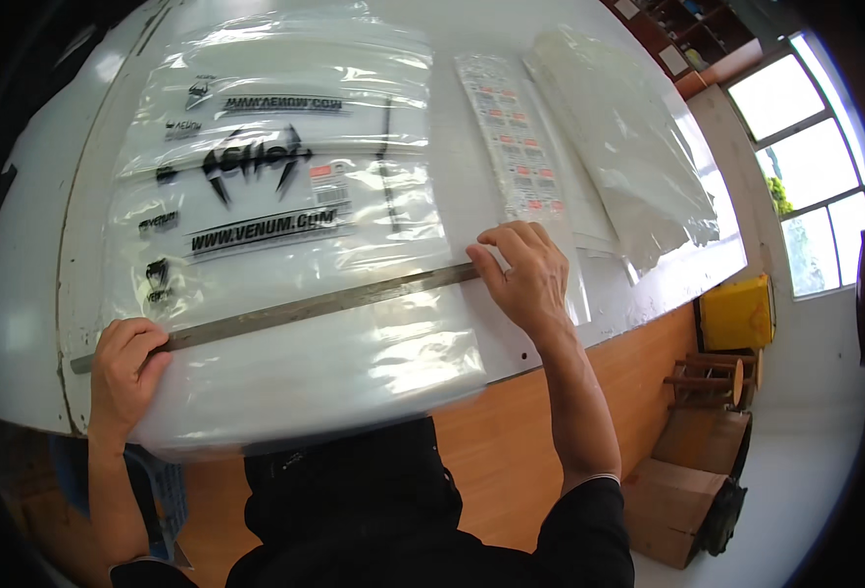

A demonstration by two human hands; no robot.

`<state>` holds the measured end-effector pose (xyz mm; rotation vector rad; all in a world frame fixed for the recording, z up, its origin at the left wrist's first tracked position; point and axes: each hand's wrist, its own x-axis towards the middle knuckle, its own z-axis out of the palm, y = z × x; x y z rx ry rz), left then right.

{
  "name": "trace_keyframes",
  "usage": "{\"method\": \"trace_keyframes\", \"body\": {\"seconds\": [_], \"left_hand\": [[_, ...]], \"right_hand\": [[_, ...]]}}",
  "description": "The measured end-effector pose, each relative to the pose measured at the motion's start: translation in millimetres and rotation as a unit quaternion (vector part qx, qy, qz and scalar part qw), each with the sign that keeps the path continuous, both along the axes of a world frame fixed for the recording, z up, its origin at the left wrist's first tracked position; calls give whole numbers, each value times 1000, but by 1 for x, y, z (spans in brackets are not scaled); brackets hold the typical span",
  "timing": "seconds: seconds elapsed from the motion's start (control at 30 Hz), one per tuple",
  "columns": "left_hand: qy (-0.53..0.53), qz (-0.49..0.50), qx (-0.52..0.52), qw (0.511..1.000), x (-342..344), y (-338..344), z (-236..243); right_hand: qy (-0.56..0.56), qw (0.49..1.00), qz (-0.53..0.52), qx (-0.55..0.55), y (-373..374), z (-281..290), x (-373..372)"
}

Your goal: The person peels stickers from a sheet and applies them to clear plastic bags on a workbench, using a metal ruler to assist with alignment and pressing.

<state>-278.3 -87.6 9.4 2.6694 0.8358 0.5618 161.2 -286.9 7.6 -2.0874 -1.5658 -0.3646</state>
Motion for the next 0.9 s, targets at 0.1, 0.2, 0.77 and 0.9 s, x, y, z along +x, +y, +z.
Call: {"method": "trace_keyframes", "body": {"seconds": [0.1, 0.2, 0.77, 0.9], "left_hand": [[-4, -41, 8, 999, 26, 2, 4], [-32, -76, -3, 997, 62, -6, 9], [-28, -393, -22, 919, 391, -90, -18], [-19, -292, -22, 956, 434, -104, -32]], "right_hand": [[-5, 985, -172, -31, -23, 13, 45], [55, 956, -274, -93, -42, 11, 73], [185, 932, -281, -136, -87, -6, 49], [242, 916, -302, -105, -83, -12, 70]]}}
